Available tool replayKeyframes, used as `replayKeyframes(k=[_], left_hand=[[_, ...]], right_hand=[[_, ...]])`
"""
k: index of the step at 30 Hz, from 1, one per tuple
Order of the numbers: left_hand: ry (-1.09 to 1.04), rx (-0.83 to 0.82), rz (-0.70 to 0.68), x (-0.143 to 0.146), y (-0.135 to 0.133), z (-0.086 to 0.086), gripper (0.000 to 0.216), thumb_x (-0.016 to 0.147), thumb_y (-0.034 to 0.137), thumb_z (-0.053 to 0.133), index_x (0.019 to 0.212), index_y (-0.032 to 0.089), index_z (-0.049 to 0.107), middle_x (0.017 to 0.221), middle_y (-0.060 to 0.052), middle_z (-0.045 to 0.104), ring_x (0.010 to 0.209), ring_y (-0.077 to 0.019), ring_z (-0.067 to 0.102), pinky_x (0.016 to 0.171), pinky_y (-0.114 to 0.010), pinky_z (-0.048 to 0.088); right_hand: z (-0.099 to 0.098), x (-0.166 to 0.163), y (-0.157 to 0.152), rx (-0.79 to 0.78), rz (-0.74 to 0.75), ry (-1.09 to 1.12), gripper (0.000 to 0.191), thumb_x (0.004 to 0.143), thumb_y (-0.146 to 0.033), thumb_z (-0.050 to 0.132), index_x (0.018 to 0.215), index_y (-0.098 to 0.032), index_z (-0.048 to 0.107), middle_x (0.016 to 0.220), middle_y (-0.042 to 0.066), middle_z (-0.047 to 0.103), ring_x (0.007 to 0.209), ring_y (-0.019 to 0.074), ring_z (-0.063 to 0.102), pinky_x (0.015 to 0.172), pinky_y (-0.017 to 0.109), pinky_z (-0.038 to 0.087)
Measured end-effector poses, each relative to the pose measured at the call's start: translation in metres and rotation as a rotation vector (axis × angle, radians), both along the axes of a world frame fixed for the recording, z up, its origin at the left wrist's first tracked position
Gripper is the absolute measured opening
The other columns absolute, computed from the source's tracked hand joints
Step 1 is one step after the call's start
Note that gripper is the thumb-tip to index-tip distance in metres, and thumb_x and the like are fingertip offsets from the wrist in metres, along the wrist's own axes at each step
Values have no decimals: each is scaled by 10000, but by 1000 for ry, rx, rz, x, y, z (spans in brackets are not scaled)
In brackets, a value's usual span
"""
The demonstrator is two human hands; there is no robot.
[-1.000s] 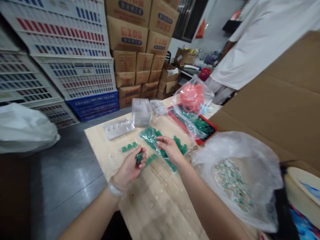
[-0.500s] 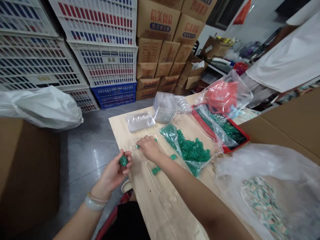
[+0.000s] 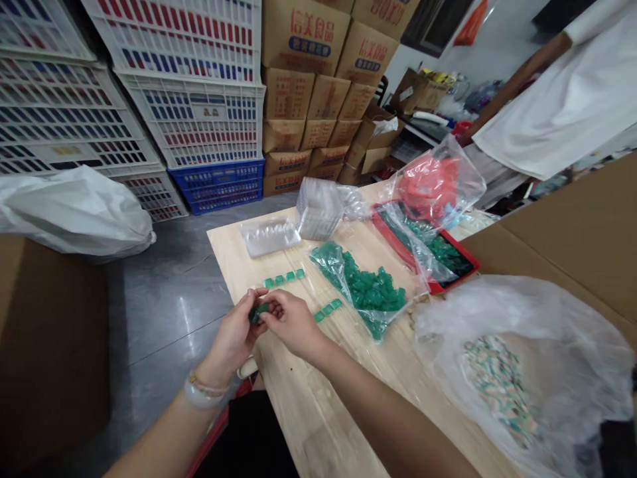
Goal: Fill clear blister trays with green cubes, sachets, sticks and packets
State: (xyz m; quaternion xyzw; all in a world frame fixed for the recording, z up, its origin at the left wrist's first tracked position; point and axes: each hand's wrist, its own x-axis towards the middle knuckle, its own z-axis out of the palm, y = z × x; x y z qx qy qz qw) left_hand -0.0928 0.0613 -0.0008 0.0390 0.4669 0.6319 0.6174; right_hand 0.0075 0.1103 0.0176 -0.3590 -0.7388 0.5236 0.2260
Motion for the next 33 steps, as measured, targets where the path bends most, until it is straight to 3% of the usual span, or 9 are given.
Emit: replayKeyframes(k=[3, 9, 16, 21, 26, 29, 33], left_hand=[[77, 41, -79, 2, -3, 0, 346, 653, 443, 600, 834, 149, 581, 555, 47, 440, 448, -49, 393, 403, -163, 290], [455, 152, -179, 11, -5, -1, 251, 653, 335, 614, 813, 142, 617, 489, 41, 450, 432, -66, 372, 416, -190, 274], [175, 199, -262, 11, -13, 12, 237, 649, 357, 630, 669, 143, 529, 568, 29, 451, 497, -64, 393, 461, -187, 312], [138, 179, -308, 8, -17, 10, 268, 606, 358, 668, 685, 139, 536, 581, 23, 471, 491, -60, 392, 458, -185, 307], [493, 106, -282, 7, -20, 0, 251, 622, 368, 629, 675, 125, 598, 494, 20, 467, 446, -74, 375, 430, -194, 289], [580, 98, -285, 5, -22, -4, 226, 636, 363, 606, 667, 139, 595, 492, 21, 472, 435, -81, 381, 428, -198, 303], [702, 124, -269, 4, -23, -3, 209, 601, 361, 626, 669, 164, 605, 626, -19, 581, 561, -125, 490, 515, -214, 383]], right_hand=[[-5, 9, 2, -217, -142, 155, 189, 671, -201, 558, 857, -197, 524, 731, -6, 538, 680, 111, 521, 655, 266, 426], [3, 22, 1, -309, -240, 223, 297, 604, -204, 613, 879, -202, 500, 720, -16, 509, 677, 104, 502, 658, 260, 415], [10, 28, -5, -554, -229, 319, 319, 522, -140, 648, 787, -187, 477, 716, -27, 519, 662, 88, 497, 622, 223, 392], [8, 27, -10, -562, -211, 313, 289, 526, -139, 623, 763, -187, 465, 682, -34, 505, 606, 80, 472, 551, 204, 361], [-2, 24, -15, -411, -251, 190, 265, 530, -118, 575, 747, -188, 441, 639, -55, 468, 587, 78, 452, 552, 211, 341], [-5, 21, -17, -431, -267, 200, 265, 522, -107, 550, 748, -187, 438, 653, -52, 473, 596, 78, 454, 570, 215, 340], [-3, 22, -16, -493, -255, 241, 305, 498, -87, 539, 768, -186, 439, 652, -57, 479, 582, 71, 449, 554, 202, 320]])
